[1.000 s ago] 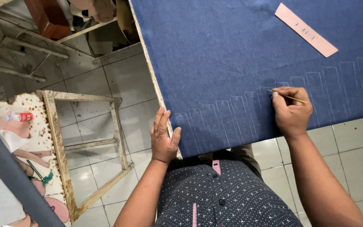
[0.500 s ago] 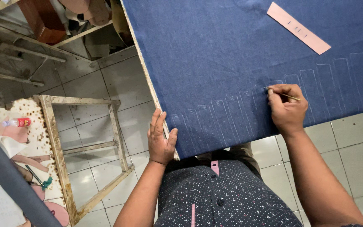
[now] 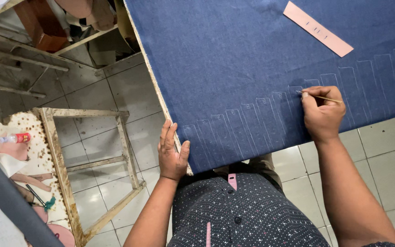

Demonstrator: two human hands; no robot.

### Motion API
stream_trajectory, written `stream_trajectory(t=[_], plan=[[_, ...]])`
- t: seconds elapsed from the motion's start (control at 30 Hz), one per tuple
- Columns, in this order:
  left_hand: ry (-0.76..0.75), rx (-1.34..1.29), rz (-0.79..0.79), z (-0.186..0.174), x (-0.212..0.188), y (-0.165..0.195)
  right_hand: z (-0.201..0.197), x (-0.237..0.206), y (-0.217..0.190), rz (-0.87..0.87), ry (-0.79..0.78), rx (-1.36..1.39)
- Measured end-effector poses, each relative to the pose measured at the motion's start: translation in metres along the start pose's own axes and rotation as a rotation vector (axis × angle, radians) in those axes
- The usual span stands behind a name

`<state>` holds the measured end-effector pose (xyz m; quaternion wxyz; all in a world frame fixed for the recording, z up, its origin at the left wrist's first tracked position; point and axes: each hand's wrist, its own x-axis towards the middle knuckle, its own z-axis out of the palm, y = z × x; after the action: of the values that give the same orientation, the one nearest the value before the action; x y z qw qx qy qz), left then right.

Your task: The person works at a cutting table covered with blue fabric that already has chalk outlines. They place pink paper pattern templates on the fabric, hold each template steady with one hand, and trace around it with a marking pen, repositioning templates one at a time to add new outlines.

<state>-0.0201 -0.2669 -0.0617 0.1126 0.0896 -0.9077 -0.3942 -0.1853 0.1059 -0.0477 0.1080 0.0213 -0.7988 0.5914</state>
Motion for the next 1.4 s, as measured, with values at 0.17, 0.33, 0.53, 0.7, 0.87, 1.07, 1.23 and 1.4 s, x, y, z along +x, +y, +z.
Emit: stream_trajectory(t=[0.17,0.33,0.53,0.7,0.87,1.07,1.23,1.4], plan=[[-0.009,0.012,-0.018,-0.001,0.0,0.0,-0.002,0.002,-0.003,-0.029,-0.044,0.043],[0.0,0.016,0.002,0.001,-0.001,0.0,-0.004,0.003,-0.002,0.099,-0.002,0.07],[0.013,0.008,0.009,0.001,-0.001,0.001,-0.02,0.012,0.007,0.007,0.053,0.038],[-0.009,0.047,-0.03,0.002,-0.003,0.001,-0.025,0.015,0.016,-0.033,0.03,0.012],[-0.003,0.017,-0.016,0.003,-0.003,0.001,-0.026,0.016,0.019,-0.058,0.026,0.016],[-0.017,0.044,-0.066,0.003,-0.003,0.002,-0.028,0.018,0.013,0.055,-0.006,0.131],[0.0,-0.02,-0.02,0.003,-0.003,0.003,-0.033,0.021,0.013,0.065,0.049,0.045],[-0.003,-0.007,-0.021,0.004,-0.002,0.003,-0.049,0.031,0.021,0.026,0.131,0.002]])
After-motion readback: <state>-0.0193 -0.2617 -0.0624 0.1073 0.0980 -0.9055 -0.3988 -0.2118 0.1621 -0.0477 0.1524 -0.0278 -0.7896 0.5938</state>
